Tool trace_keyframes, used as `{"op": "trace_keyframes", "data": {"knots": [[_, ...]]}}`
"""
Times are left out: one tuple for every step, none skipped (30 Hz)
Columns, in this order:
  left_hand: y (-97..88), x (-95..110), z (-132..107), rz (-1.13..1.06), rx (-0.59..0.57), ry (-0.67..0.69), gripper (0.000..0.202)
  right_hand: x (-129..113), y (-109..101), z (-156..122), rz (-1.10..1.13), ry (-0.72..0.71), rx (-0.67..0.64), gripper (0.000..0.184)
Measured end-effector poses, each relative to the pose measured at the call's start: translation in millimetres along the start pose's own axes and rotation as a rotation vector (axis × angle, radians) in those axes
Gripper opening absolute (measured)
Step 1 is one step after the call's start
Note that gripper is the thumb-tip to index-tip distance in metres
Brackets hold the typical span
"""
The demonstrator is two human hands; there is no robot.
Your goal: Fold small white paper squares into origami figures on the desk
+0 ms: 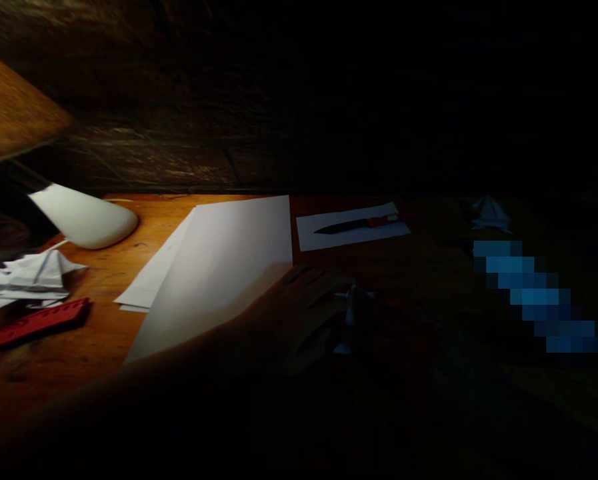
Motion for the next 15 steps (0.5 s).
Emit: {"op": "trace_keyframes", "data": {"knots": [[-0.1, 0.3, 0.0, -0.003, -0.002, -0.004, 0.044, 0.3, 0.0, -0.2, -0.004, 0.002, 0.007, 0.017], [0.0, 0.9, 0.2, -0.006, -0.010, -0.007, 0.042, 0.4, -0.1, -0.3, -0.010, 0.002, 0.008, 0.017], [0.0, 1.7, 0.5, -0.011, -0.019, -0.007, 0.040, 0.2, 0.0, -0.3, -0.017, 0.001, 0.002, 0.016], [0.1, 2.5, 0.6, -0.017, -0.026, -0.008, 0.039, -0.3, 0.4, -0.4, -0.021, -0.004, -0.012, 0.017], [-0.3, 3.4, 0.7, -0.021, -0.026, -0.005, 0.038, -0.6, 0.6, -0.4, -0.022, -0.002, -0.019, 0.018], [-1.4, 4.1, 0.8, -0.021, -0.015, -0.003, 0.037, 0.4, 0.0, -0.4, -0.019, 0.019, -0.013, 0.021], [-2.6, 4.8, 0.7, -0.018, 0.000, 0.000, 0.037, 2.8, -0.7, -0.6, -0.010, 0.062, 0.001, 0.025], [-3.7, 5.5, 0.6, -0.010, 0.014, 0.006, 0.038, 6.2, -1.3, -1.2, 0.004, 0.122, 0.018, 0.030], [-4.6, 6.3, 0.4, 0.003, 0.025, 0.015, 0.039, 9.9, -1.2, -2.2, 0.016, 0.185, 0.029, 0.035], [-4.8, 7.2, 0.4, 0.018, 0.025, 0.026, 0.041, 12.9, -0.5, -3.5, 0.028, 0.239, 0.036, 0.039], [-4.7, 7.8, 0.4, 0.034, 0.017, 0.034, 0.042, 14.8, 0.8, -4.8, 0.038, 0.277, 0.035, 0.041], [-4.2, 8.3, 0.6, 0.049, 0.002, 0.041, 0.043, 15.5, 3.0, -5.9, 0.049, 0.294, 0.026, 0.043], [-4.1, 8.5, 1.0, 0.059, -0.009, 0.047, 0.043, 16.0, 5.3, -7.0, 0.061, 0.302, 0.021, 0.045], [-4.4, 8.4, 1.4, 0.065, -0.016, 0.049, 0.044, 16.7, 7.5, -8.2, 0.079, 0.306, 0.024, 0.046], [-4.6, 8.1, 1.8, 0.064, -0.022, 0.051, 0.043, 17.8, 9.9, -9.6, 0.104, 0.308, 0.035, 0.047]]}}
Point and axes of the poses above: each hand's wrist, its own z-axis towards the middle knuckle, its own y-axis out of the palm, x = y × z, the point moved 7 cm from there along z, towards the middle knuckle, and after that the axes turned 7 degrees about x, right-handed, at the moved point
